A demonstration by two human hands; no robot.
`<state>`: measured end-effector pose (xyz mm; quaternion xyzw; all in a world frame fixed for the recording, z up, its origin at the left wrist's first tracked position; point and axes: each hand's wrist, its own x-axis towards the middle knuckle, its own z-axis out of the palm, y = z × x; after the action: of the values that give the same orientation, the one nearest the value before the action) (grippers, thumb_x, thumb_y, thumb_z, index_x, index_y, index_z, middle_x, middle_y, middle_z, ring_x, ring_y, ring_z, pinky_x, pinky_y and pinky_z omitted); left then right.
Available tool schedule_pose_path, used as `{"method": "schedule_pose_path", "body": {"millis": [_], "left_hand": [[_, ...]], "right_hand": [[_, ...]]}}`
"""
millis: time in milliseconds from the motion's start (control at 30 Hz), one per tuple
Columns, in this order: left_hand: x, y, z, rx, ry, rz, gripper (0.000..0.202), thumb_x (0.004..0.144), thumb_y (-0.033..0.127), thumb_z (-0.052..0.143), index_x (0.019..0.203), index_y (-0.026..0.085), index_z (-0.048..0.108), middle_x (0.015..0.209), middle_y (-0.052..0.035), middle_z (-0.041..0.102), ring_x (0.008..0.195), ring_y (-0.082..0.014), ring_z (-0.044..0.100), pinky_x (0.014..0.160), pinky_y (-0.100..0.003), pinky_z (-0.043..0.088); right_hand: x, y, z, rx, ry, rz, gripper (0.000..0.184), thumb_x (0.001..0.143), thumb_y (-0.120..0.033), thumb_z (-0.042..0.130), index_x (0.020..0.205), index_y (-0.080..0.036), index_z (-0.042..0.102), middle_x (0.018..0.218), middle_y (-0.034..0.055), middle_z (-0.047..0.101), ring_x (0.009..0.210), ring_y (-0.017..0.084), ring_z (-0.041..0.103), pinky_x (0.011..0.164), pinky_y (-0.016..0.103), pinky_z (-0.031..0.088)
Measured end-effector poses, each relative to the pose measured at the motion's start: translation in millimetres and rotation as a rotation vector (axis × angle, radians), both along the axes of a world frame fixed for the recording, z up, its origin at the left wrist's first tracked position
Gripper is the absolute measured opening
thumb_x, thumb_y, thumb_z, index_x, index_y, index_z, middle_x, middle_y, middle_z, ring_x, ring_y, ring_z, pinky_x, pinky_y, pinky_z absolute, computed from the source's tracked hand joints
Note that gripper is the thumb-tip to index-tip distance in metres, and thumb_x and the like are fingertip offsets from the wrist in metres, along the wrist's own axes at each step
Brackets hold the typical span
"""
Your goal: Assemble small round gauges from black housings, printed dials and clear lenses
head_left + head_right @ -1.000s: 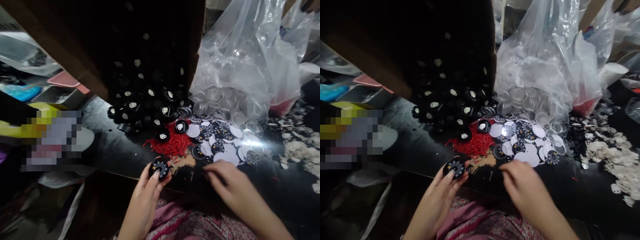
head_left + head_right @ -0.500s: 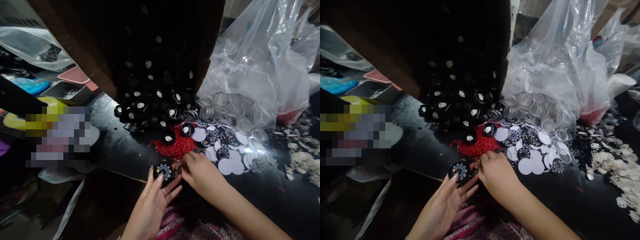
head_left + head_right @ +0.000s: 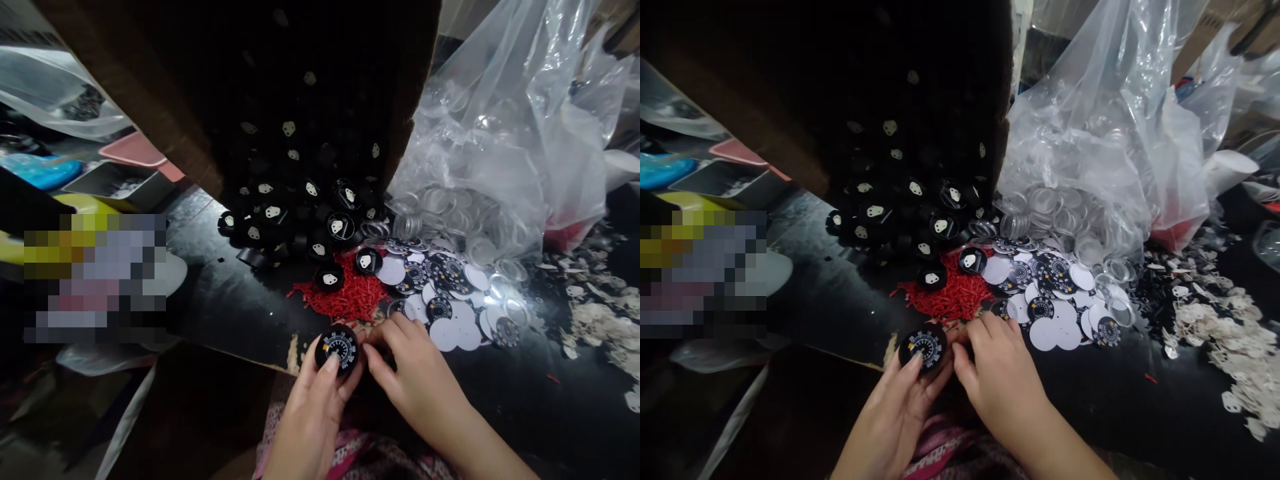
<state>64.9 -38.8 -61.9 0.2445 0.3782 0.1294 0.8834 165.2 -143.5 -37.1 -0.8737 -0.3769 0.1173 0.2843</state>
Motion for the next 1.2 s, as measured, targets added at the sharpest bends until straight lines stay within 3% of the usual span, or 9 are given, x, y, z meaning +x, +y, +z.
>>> {"method": "schedule_pose_path", "body": {"millis": [100, 233, 333, 467, 600, 833, 1200], "left_hand": [[-3, 0, -1.3, 0.071, -0.025, -0.011, 0.035, 0.079, 0.032, 0.072, 0.114, 0.026, 0.066, 0.114, -0.0076, 0.074, 0.115, -0.0268, 0.064, 0.099, -0.039, 0.052], [-2, 9, -0.1, 0.226, 0.009, -0.095, 0.053, 0.082, 0.037, 0.069, 0.133, 0.032, 0.054, 0.121, -0.0054, 0.07, 0.117, -0.0278, 0.063, 0.102, -0.042, 0.049], [1, 9, -1.1, 0.373, 0.083, -0.201, 0.047, 0.083, 0.036, 0.067, 0.13, 0.033, 0.058, 0.125, -0.0032, 0.068, 0.123, -0.0282, 0.058, 0.106, -0.041, 0.045], [6, 1, -2.7, 0.447, 0.078, -0.261, 0.036, 0.081, 0.036, 0.069, 0.116, 0.03, 0.067, 0.119, -0.0026, 0.07, 0.123, -0.0266, 0.058, 0.106, -0.036, 0.043], [7, 0, 3.1, 0.552, 0.08, -0.313, 0.03, 0.081, 0.034, 0.068, 0.11, 0.029, 0.069, 0.119, -0.0021, 0.07, 0.12, -0.0252, 0.059, 0.1, -0.03, 0.048], [2, 5, 5.7, 0.628, 0.056, -0.348, 0.029, 0.083, 0.033, 0.067, 0.111, 0.027, 0.065, 0.116, -0.003, 0.072, 0.113, -0.0229, 0.065, 0.096, -0.029, 0.051], [-9, 3, 6.1, 0.946, 0.148, -0.392, 0.026, 0.086, 0.025, 0.061, 0.111, 0.031, 0.064, 0.112, 0.0035, 0.073, 0.104, -0.0149, 0.068, 0.092, -0.022, 0.052]], "right_hand": [[0, -3, 1.6, 0.011, -0.043, -0.005, 0.008, 0.09, -0.017, 0.055, 0.084, -0.019, 0.059, 0.087, 0.0042, 0.064, 0.081, 0.023, 0.058, 0.08, 0.042, 0.044], [-2, -10, 8.0, 0.166, 0.016, -0.027, 0.012, 0.092, -0.016, 0.055, 0.081, -0.021, 0.057, 0.081, 0.0004, 0.063, 0.075, 0.019, 0.057, 0.076, 0.035, 0.042], [-6, -11, 13.0, 0.257, 0.029, 0.026, 0.011, 0.093, -0.015, 0.053, 0.086, -0.021, 0.059, 0.082, 0.0004, 0.064, 0.077, 0.017, 0.058, 0.075, 0.032, 0.041], [-8, -8, 15.0, 0.193, -0.052, 0.062, 0.013, 0.093, -0.012, 0.051, 0.087, -0.019, 0.06, 0.084, 0.0034, 0.064, 0.078, 0.019, 0.057, 0.074, 0.033, 0.041], [-5, -8, 15.6, 0.159, 0.011, 0.052, 0.012, 0.091, -0.01, 0.053, 0.086, -0.019, 0.059, 0.084, 0.0027, 0.063, 0.078, 0.019, 0.058, 0.073, 0.033, 0.042], [-6, -12, 18.9, 0.187, 0.155, 0.037, 0.012, 0.092, -0.012, 0.051, 0.085, -0.021, 0.056, 0.085, 0.002, 0.061, 0.082, 0.018, 0.058, 0.073, 0.03, 0.044], [-21, -15, 8.8, 0.158, 0.194, -0.044, 0.017, 0.091, -0.014, 0.052, 0.075, -0.02, 0.052, 0.079, 0.0021, 0.062, 0.073, 0.019, 0.055, 0.068, 0.03, 0.042]]}}
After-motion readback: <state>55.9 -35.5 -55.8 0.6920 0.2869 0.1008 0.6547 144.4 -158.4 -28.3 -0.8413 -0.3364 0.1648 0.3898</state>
